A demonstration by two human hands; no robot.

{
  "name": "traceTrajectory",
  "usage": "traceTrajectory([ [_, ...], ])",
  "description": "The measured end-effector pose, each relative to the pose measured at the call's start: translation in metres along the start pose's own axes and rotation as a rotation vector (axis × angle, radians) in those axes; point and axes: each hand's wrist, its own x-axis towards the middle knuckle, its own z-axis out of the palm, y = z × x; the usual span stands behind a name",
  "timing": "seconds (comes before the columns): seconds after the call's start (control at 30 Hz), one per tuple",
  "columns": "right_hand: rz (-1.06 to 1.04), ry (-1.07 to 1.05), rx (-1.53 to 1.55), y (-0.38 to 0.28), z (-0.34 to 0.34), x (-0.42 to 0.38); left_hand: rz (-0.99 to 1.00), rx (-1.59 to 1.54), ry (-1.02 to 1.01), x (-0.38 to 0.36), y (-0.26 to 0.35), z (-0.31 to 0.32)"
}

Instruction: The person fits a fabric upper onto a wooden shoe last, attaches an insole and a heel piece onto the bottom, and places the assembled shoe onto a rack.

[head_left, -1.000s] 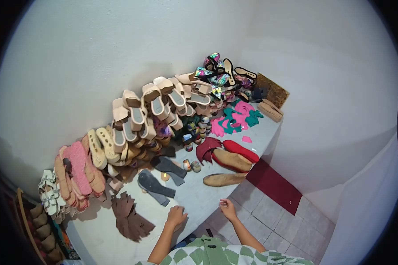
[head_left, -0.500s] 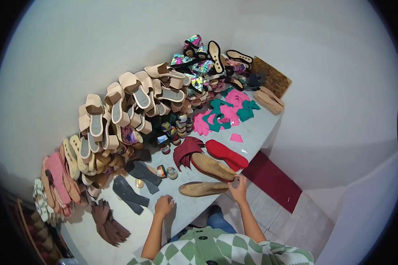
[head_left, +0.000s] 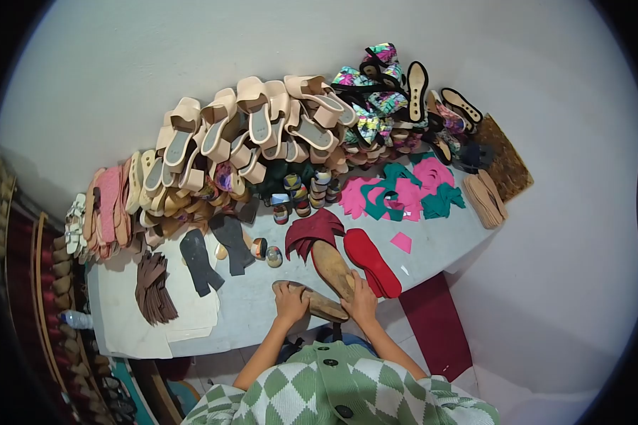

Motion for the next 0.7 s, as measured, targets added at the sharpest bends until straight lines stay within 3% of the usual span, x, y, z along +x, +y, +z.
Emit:
traceTrajectory([
  [0.1,0.034,-0.057,-0.023,0.008,0.000,0.012,0.065,0.132,0.050,0.002,0.009,0.013],
  [0.2,0.019,-0.062,0.035,0.017,-0.005,0.020,0.200,-0.003,0.052,0.007,0.025,0.018],
  [0.3,0.019,-0.042,0.101,0.025,0.000,0.023,0.244,-0.272,-0.133,0.016,0.033,0.032],
  [0.47,0.051,-0.024,0.149,0.028,0.002,0.021,0.270,-0.150,-0.170,0.018,0.048,0.033],
  [0.57,0.124,-0.118,0.154,0.034,-0.010,0.031,0.289,-0.036,-0.184,0.011,0.057,0.023],
  [0.7,0.078,-0.143,0.182,0.051,-0.009,0.039,0.354,0.062,-0.161,0.011,0.053,0.028],
])
